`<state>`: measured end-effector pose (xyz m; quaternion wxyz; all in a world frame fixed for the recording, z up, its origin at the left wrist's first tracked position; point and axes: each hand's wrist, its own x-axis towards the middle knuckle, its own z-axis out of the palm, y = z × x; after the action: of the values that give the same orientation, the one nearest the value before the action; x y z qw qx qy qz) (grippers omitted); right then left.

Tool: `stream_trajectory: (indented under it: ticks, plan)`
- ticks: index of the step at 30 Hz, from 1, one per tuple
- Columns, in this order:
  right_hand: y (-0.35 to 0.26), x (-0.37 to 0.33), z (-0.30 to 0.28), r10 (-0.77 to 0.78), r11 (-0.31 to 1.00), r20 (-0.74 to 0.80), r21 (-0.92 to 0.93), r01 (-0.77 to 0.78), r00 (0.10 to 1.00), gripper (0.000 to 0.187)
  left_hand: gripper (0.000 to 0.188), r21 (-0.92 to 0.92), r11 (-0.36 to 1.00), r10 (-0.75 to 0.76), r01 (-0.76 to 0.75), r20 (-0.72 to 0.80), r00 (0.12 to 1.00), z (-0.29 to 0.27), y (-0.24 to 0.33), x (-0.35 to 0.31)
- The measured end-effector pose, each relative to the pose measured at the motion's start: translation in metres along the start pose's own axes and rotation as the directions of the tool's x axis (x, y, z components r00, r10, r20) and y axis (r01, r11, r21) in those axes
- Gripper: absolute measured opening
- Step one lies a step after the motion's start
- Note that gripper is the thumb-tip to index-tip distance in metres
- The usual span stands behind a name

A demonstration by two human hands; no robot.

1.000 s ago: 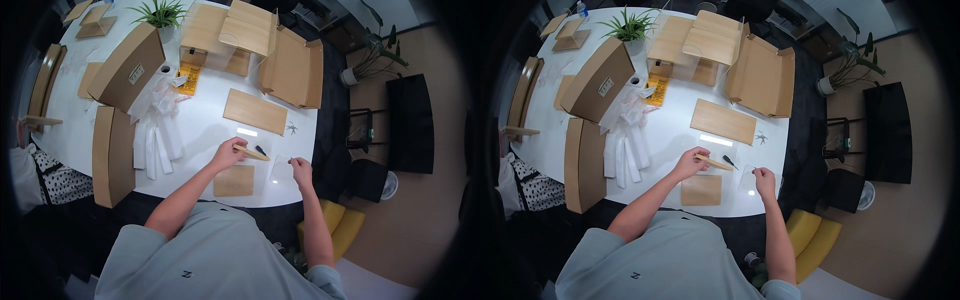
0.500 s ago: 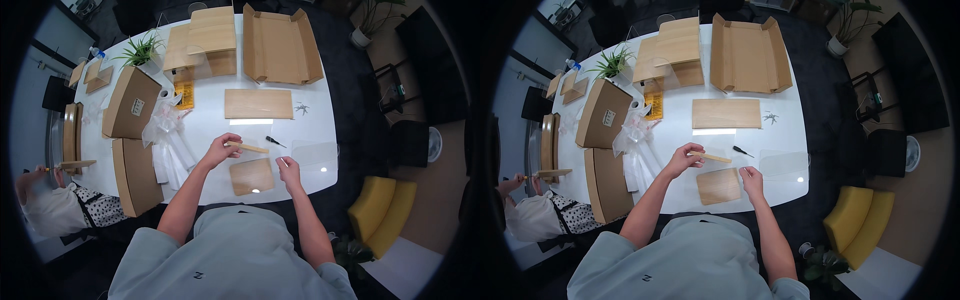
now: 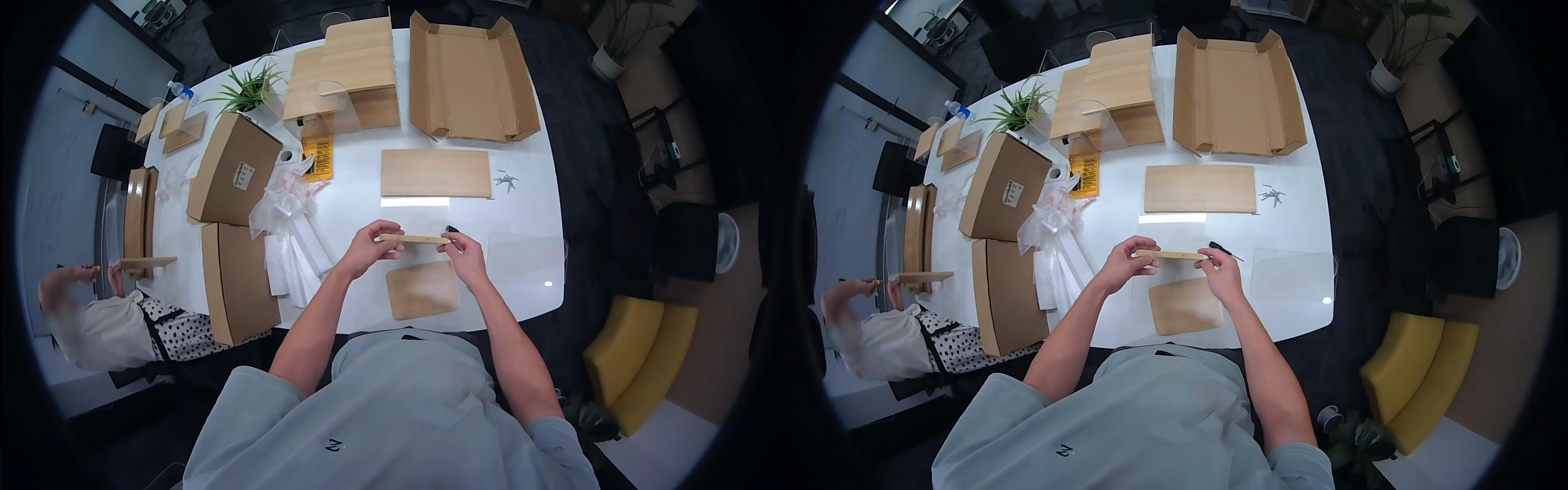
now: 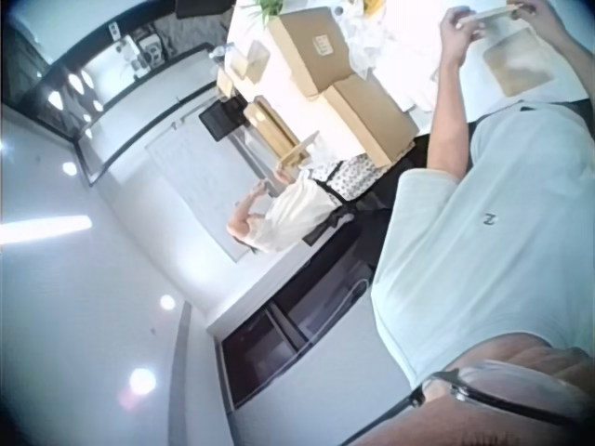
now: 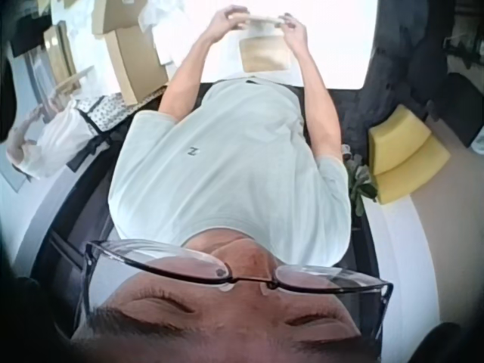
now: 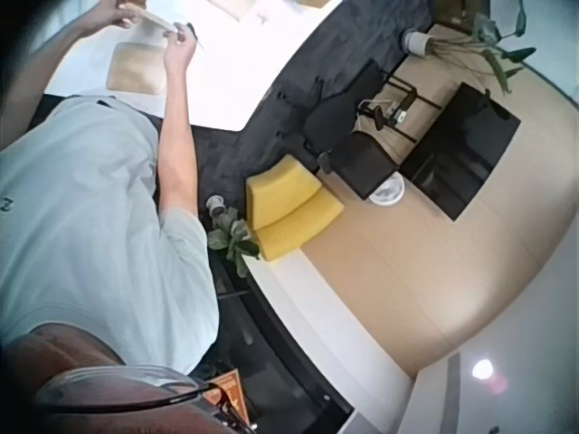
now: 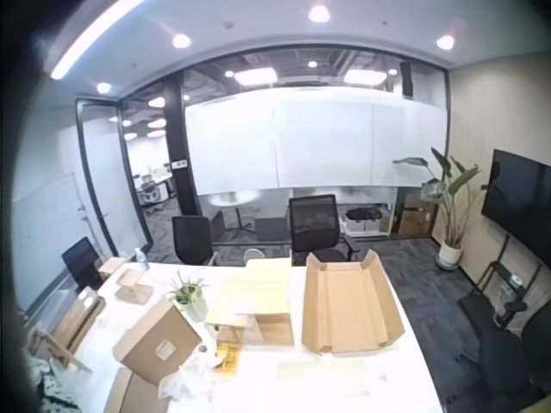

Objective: The person assembles small wooden components on a white table, using a screwdriver to tighten screws into pre-drilled holes. They handle wooden pieces, screws, and a screwdriver, working methodically to join parts together.

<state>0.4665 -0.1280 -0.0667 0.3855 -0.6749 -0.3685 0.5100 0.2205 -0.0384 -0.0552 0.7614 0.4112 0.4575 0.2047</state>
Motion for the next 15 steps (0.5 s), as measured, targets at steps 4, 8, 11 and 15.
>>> stream_trajectory:
  ticks: [4,8,11,15]
  plan:
    - [-0.007,0.006,-0.002,-0.007,1.0,0.009,-0.029,0.007,1.0,0.028,0.031,-0.043,0.999,0.017,-0.018,-0.021,1.0,0.003,-0.003,-0.001]
    - [-0.01,0.006,-0.001,0.029,1.0,0.008,-0.011,-0.029,1.0,0.027,0.031,-0.052,0.998,0.025,-0.027,-0.049,0.998,0.006,-0.007,0.0]
    - [-0.006,0.007,-0.002,0.02,1.0,0.007,-0.001,-0.02,1.0,0.027,0.031,-0.043,0.999,0.025,-0.029,-0.083,0.996,0.01,-0.006,-0.001]
    - [-0.006,0.007,-0.002,0.018,0.999,0.02,0.029,-0.019,1.0,0.027,0.032,-0.045,0.998,0.026,-0.031,-0.118,0.993,0.015,-0.007,-0.002]
